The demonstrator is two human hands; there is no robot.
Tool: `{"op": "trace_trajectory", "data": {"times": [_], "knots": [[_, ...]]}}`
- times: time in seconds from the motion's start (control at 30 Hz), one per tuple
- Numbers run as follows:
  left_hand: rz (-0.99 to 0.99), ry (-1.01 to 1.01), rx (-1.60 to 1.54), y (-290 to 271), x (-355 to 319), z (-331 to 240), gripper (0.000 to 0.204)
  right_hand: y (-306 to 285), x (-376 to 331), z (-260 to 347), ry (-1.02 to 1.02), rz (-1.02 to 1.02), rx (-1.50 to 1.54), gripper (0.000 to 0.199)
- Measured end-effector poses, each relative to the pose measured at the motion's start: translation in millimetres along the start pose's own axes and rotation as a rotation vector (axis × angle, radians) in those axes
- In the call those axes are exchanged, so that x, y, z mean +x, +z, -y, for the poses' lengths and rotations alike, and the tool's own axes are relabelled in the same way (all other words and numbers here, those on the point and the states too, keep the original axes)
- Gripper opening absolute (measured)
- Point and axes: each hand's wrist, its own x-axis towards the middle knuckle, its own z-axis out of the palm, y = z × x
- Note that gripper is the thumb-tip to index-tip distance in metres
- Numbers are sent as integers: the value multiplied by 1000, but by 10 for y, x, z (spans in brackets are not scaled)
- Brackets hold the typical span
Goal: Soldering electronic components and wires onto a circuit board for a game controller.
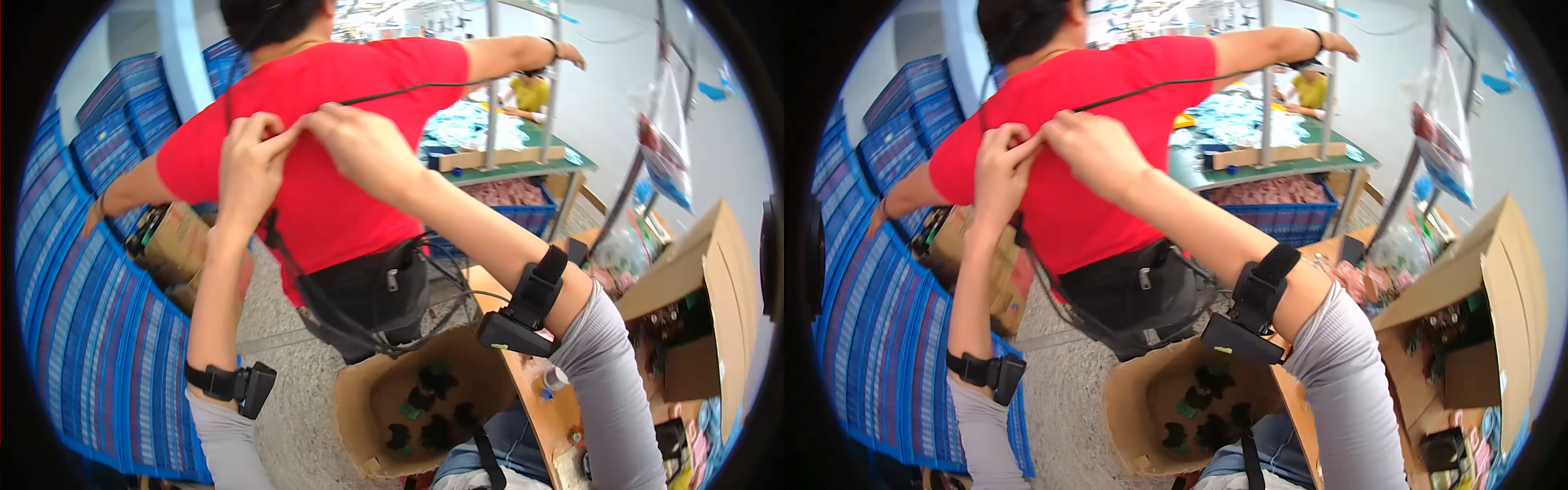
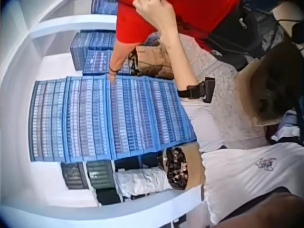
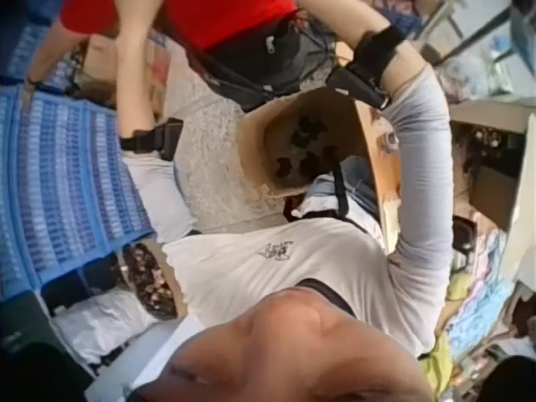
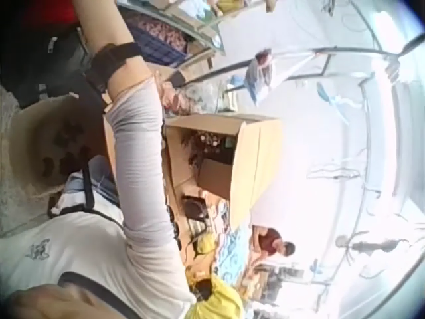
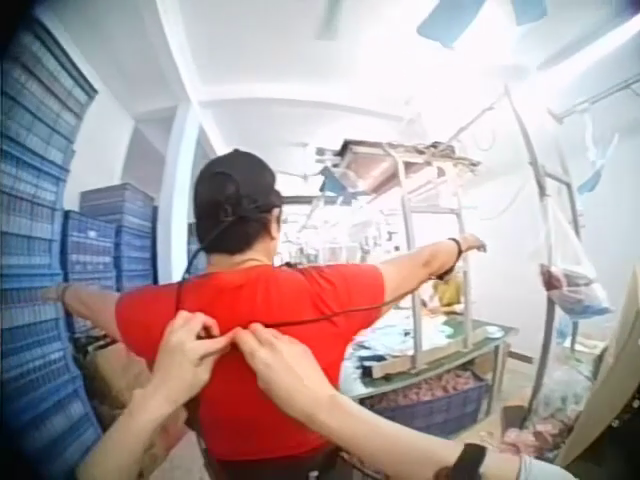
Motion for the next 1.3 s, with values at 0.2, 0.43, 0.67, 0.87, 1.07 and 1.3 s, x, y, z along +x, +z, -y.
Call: {"op": "trace_trajectory", "data": {"times": [0.2,0.43,0.67,0.87,1.07,1.3], "knots": [[-215,-191,-93,-432,-621,275,24,241,89,-132,-36,-195,83,13],[-460,-1001,86,-400,-2085,429,38,183,109,-96,-37,-125,0,11],[-41,-642,-344,-260,-1740,37,26,211,95,-118,-70,-155,19,10],[-172,-249,-225,-416,-858,182,7,176,94,-146,-42,-133,35,10],[-111,28,-31,-273,-200,137,14,134,120,-141,-21,-129,79,11],[-121,-98,29,-91,-117,49,16,187,99,-108,23,-192,190,9]]}}
